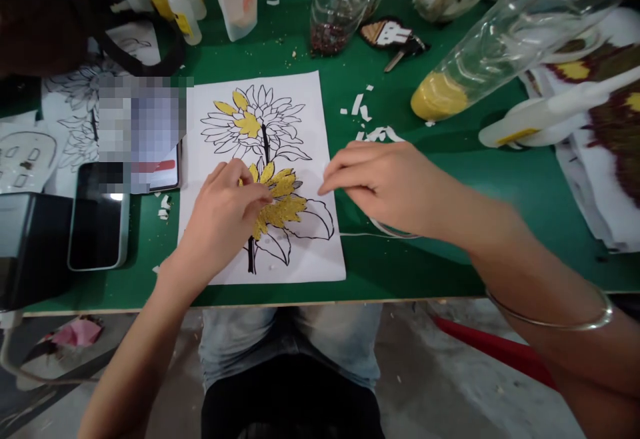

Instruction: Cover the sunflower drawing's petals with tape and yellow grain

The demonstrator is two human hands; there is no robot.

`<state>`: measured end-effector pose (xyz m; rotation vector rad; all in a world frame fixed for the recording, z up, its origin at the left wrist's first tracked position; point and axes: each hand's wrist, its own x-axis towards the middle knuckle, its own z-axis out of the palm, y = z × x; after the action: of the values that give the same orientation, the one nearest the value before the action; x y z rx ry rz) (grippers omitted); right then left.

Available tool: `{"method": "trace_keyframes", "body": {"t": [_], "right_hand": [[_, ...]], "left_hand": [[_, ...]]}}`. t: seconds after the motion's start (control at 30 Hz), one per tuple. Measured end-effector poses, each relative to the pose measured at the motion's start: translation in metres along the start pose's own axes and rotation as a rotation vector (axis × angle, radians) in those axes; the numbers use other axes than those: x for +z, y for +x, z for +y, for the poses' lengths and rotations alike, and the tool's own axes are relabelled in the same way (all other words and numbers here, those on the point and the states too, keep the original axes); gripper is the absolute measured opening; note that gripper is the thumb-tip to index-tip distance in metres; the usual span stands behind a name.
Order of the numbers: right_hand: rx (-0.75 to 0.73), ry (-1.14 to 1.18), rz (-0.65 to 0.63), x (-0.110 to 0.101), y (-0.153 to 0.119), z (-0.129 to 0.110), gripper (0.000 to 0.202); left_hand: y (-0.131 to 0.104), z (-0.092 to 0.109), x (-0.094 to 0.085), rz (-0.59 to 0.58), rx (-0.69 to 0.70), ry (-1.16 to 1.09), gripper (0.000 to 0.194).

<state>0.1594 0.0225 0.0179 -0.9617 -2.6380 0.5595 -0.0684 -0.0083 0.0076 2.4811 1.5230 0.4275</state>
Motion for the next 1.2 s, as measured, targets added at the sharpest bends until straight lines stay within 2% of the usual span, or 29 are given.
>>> {"method": "trace_keyframes", "body": {"t": [0.2, 0.37, 0.77, 1.2], "right_hand": [[0.036, -0.032, 0.039, 0.027, 0.020, -0.008, 0.034], [0.121, -0.033, 0.044, 0.039, 0.019, -0.007, 0.028], [0.180, -0.021, 0.108, 0.044, 0.017, -0.009, 0.026], [0.195, 0.002, 0.130, 0.046, 0.016, -0.008, 0.027]], "left_hand": [[0.006, -0.003, 0.006, -0.042, 0.003, -0.031, 0.036], [0.008, -0.003, 0.006, -0.038, -0.025, -0.062, 0.030], [0.011, 0.000, 0.002, -0.120, -0.091, -0.107, 0.020], [0.024, -0.003, -0.002, -0.294, -0.023, -0.056, 0.023]]}}
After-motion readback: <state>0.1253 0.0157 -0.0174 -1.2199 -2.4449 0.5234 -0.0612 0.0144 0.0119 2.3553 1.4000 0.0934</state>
